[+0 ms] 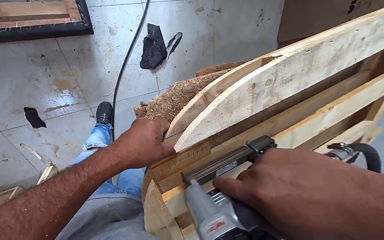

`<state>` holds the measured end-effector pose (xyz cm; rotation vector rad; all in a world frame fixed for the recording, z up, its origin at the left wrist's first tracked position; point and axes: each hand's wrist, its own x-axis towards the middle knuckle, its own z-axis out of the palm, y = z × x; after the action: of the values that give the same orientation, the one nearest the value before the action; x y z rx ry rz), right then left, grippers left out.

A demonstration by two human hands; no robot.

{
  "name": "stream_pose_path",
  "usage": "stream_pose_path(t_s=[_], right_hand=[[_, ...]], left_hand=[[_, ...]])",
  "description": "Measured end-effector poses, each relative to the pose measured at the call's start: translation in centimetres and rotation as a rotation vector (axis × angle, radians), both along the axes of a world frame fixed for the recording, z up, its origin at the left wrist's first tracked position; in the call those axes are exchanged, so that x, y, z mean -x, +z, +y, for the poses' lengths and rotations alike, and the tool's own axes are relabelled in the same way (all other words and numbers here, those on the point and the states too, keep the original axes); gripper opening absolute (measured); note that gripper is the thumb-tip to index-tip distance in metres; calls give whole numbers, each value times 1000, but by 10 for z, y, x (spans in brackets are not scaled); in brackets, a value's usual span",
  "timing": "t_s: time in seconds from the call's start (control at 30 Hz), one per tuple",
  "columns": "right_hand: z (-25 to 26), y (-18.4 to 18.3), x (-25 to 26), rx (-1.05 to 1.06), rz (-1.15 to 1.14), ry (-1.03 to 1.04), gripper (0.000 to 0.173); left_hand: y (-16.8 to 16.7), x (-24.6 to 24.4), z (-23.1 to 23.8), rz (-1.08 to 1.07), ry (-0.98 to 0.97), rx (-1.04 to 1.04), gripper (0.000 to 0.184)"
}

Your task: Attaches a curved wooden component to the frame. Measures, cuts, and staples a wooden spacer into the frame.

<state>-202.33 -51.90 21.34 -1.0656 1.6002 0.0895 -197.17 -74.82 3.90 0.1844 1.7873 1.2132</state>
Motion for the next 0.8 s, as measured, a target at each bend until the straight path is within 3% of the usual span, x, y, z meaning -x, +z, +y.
stream_pose_path(t_s=[0.23, 0.5, 0.6, 0.8], right_hand=[[-59, -42, 12, -262, -318, 91, 35], [-69, -52, 18, -298, -333, 115, 38], [-70, -53, 18, -289, -306, 118, 24], [-91, -55, 20, -453, -368, 148, 15]], left_hand=[[-2, 2, -4, 13, -20, -60, 26], [-5, 7, -6, -29, -107, -58, 27], [-6, 6, -7, -28, -107, -58, 26], [-9, 5, -6, -24, -100, -63, 26]])
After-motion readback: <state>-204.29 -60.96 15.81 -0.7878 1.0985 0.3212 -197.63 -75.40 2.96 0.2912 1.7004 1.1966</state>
